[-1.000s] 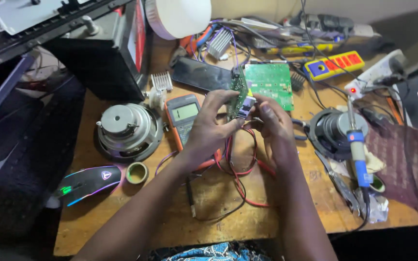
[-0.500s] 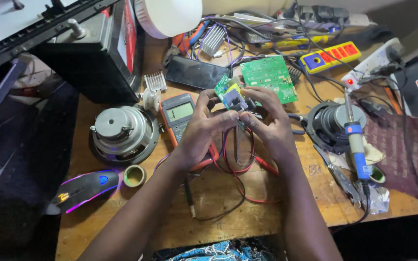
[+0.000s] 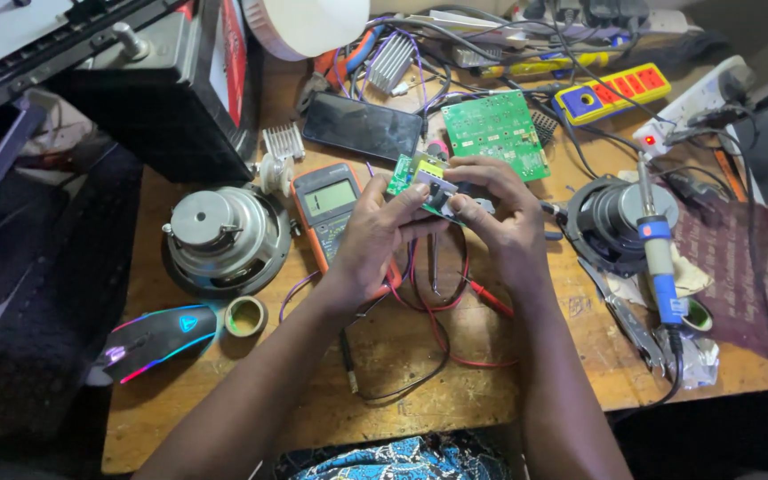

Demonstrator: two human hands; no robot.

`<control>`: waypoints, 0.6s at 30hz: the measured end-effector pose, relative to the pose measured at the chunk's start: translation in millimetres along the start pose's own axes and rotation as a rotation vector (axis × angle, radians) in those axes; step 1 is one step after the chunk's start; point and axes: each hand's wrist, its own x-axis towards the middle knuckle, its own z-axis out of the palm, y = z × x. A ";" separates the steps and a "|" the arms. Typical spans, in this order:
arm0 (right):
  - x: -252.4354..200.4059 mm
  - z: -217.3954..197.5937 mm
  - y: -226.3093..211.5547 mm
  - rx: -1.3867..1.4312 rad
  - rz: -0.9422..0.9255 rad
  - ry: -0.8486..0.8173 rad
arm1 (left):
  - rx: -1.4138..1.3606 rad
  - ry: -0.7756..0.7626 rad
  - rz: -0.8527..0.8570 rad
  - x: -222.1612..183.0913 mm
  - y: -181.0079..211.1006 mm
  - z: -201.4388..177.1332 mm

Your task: Repairing a circuit board using a multimeter, screwdriver, and soldering iron on a workbench

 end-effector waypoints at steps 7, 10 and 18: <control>-2.6 3.0 2.3 0.001 0.012 0.008 | -0.038 0.010 -0.009 -2.3 -2.5 1.4; -2.7 3.7 6.6 0.036 0.033 0.018 | -0.065 -0.014 -0.005 -2.2 -2.4 2.5; -2.0 3.8 6.9 0.047 0.083 0.053 | -0.121 -0.043 0.020 -3.1 -3.2 6.9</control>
